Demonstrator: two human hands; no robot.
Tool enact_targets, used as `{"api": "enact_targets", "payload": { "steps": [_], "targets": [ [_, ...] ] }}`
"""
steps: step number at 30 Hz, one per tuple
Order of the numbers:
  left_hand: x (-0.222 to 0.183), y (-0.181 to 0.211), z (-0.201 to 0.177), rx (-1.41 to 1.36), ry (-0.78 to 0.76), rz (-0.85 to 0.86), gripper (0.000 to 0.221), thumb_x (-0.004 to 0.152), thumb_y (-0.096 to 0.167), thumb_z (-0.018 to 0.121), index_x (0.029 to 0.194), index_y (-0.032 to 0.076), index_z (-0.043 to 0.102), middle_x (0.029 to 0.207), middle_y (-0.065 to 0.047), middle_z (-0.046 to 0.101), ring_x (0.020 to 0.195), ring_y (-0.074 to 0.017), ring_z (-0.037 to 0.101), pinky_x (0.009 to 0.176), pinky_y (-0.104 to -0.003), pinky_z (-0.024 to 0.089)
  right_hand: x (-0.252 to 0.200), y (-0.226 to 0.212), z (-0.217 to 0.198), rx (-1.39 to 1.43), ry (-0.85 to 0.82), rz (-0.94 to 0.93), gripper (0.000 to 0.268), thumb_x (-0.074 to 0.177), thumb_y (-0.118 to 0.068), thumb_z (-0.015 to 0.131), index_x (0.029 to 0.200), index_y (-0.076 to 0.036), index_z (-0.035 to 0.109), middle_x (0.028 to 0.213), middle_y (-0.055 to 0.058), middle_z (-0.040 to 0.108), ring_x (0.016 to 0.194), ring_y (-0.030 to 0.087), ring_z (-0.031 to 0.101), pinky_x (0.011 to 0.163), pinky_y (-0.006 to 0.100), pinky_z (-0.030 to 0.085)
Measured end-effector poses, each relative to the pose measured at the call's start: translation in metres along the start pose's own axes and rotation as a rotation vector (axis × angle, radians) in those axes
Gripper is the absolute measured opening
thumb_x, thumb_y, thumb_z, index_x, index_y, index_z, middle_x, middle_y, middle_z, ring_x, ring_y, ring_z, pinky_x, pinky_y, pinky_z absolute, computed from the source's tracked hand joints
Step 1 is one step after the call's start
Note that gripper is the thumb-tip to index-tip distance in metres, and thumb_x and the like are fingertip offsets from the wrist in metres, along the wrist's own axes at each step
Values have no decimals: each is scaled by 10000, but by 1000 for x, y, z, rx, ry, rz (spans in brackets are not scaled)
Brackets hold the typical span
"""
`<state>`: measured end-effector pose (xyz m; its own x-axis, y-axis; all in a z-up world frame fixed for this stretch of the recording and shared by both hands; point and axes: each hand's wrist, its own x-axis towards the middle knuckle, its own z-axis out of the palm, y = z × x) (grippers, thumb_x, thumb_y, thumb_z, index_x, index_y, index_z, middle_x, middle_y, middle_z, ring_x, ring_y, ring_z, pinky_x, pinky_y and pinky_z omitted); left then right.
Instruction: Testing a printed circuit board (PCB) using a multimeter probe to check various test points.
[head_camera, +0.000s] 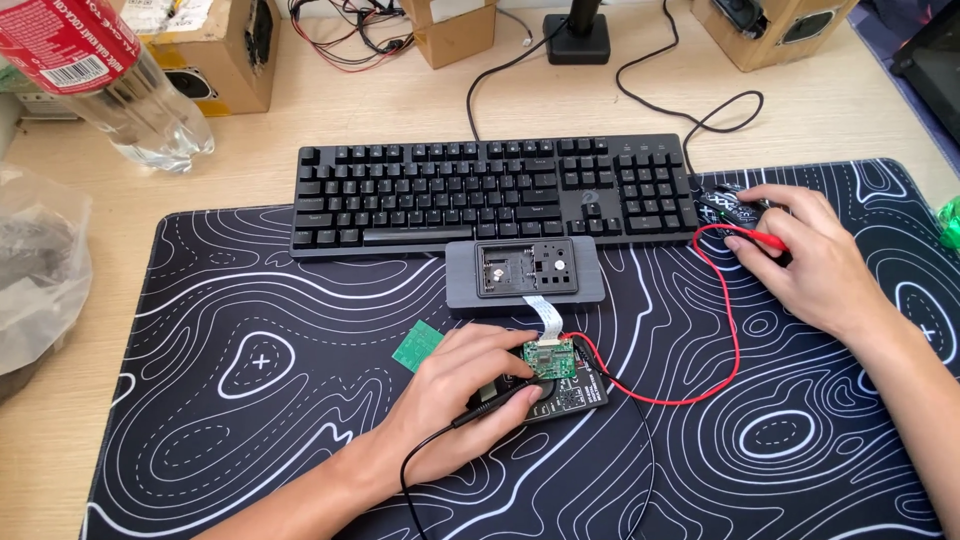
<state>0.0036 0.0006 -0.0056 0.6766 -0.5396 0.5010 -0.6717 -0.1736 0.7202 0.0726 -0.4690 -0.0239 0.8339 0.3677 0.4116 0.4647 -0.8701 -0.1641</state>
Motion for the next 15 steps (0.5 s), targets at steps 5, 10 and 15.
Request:
{"api": "enact_targets", "payload": {
  "steps": [5,10,15],
  "targets": [
    [1,5,-3,15,0,-9,125,1085,191,769,1116,71,757,1392,-146,799,1250,-337,752,1053,-469,534,-5,-11,1,51,49,-10,412,1106,-171,749,779,-27,545,1510,238,694,1400,400,609,1218,572,485],
    [2,3,-2,14,15,-16,122,1084,200,775,1112,83,755,1405,-108,781,1270,-321,731,1093,-475,541,-4,-30,-1,118,36,-58,366,1096,-126,720,782,-44,550,1451,241,695,1290,375,637,1172,529,496],
    [1,2,0,0,31,-12,124,1081,183,774,1121,67,753,1370,-152,813,1229,-334,775,1077,-468,546,-13,-46,3,248,48,-75,546,1199,-380,420,867,-10,644,1186,183,655,1153,305,628,1001,442,527]
  ]
}}
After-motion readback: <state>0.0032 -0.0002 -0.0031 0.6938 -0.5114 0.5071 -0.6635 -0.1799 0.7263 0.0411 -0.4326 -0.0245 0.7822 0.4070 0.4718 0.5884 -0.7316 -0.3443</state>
